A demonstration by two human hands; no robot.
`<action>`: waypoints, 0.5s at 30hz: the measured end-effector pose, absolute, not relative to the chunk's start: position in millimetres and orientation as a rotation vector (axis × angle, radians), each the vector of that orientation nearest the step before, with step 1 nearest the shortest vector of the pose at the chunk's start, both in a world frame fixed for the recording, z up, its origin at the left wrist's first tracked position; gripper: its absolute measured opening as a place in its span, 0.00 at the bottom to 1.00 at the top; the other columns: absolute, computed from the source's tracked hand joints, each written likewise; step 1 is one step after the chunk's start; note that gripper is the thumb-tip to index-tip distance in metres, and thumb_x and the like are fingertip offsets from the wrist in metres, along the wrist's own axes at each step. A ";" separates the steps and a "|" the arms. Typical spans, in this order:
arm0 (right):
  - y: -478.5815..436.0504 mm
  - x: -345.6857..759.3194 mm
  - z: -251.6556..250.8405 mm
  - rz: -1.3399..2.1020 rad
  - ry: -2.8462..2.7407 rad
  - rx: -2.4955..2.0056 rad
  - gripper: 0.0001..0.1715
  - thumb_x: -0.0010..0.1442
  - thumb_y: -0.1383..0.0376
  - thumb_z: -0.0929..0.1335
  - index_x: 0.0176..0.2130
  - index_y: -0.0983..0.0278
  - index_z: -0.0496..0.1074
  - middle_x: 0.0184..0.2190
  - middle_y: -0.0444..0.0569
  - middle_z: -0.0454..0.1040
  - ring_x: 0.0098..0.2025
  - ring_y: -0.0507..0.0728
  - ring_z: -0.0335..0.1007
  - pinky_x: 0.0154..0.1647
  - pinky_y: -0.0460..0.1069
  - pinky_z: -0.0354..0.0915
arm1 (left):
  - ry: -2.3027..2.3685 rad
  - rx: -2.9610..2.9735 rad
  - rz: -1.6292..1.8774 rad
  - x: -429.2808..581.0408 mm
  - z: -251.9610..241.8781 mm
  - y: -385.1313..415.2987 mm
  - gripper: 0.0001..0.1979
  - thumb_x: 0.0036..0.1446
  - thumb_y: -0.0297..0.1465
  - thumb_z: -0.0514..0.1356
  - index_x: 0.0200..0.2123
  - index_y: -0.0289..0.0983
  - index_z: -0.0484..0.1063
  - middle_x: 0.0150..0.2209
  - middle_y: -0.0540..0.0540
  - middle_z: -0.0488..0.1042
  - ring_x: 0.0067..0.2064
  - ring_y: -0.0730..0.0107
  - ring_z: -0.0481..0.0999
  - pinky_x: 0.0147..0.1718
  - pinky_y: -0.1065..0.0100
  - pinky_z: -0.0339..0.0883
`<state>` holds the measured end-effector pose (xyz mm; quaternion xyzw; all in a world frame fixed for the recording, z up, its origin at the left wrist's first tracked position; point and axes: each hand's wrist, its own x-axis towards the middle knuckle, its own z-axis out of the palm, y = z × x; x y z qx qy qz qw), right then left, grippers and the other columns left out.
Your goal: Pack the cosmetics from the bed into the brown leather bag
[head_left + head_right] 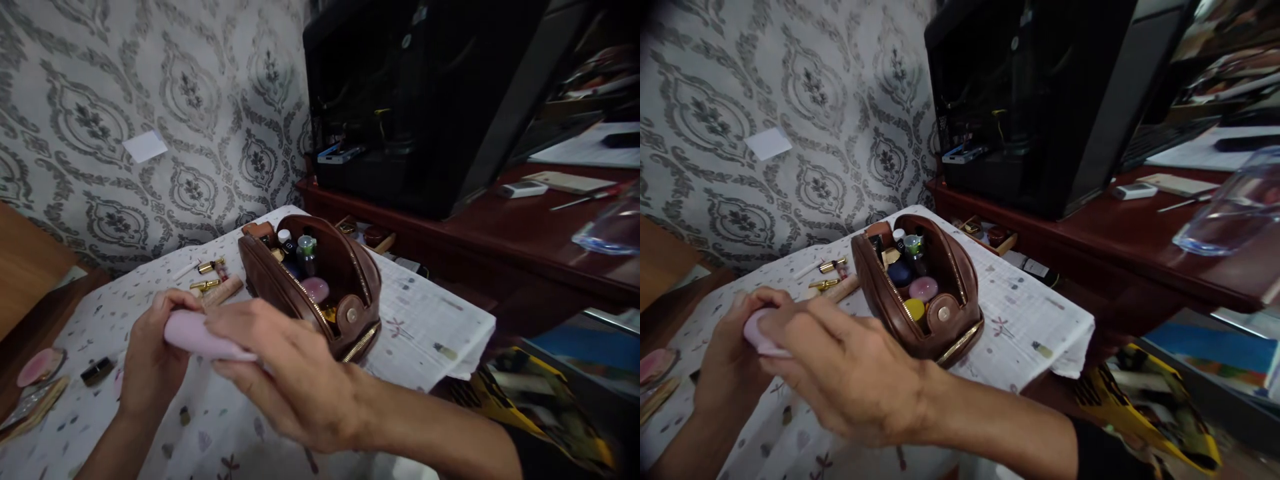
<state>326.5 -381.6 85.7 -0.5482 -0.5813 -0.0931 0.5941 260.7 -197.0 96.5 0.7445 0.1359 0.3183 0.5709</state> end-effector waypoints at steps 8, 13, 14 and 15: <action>-436.3 356.1 107.5 -0.249 -0.643 -1.165 0.07 0.69 0.63 0.67 0.48 0.56 0.69 0.30 0.41 0.78 0.26 0.51 0.77 0.23 0.43 0.73 | -0.220 2.138 0.683 294.8 86.6 -226.8 0.23 0.68 0.46 0.54 0.61 0.44 0.67 0.59 0.42 0.73 0.59 0.56 0.73 0.59 0.56 0.69; -453.6 377.2 101.7 -0.352 -0.559 -1.172 0.07 0.68 0.62 0.69 0.46 0.58 0.69 0.26 0.38 0.75 0.22 0.49 0.74 0.21 0.43 0.71 | -0.723 2.787 0.666 288.3 81.0 -225.8 0.25 0.71 0.37 0.52 0.69 0.45 0.59 0.67 0.42 0.65 0.69 0.53 0.63 0.67 0.50 0.58; -456.0 380.5 100.5 -0.358 -0.570 -1.204 0.07 0.68 0.61 0.69 0.46 0.58 0.70 0.26 0.38 0.75 0.23 0.49 0.75 0.22 0.43 0.70 | -0.745 2.817 0.716 287.2 80.6 -225.0 0.25 0.71 0.36 0.52 0.69 0.45 0.59 0.67 0.42 0.66 0.69 0.54 0.64 0.67 0.51 0.58; -458.0 383.6 99.5 -0.358 -0.591 -1.240 0.06 0.68 0.61 0.69 0.45 0.58 0.70 0.26 0.38 0.75 0.23 0.49 0.75 0.22 0.43 0.70 | -0.754 2.825 0.767 286.2 79.8 -224.4 0.25 0.71 0.35 0.52 0.69 0.45 0.58 0.66 0.42 0.67 0.68 0.55 0.65 0.67 0.51 0.59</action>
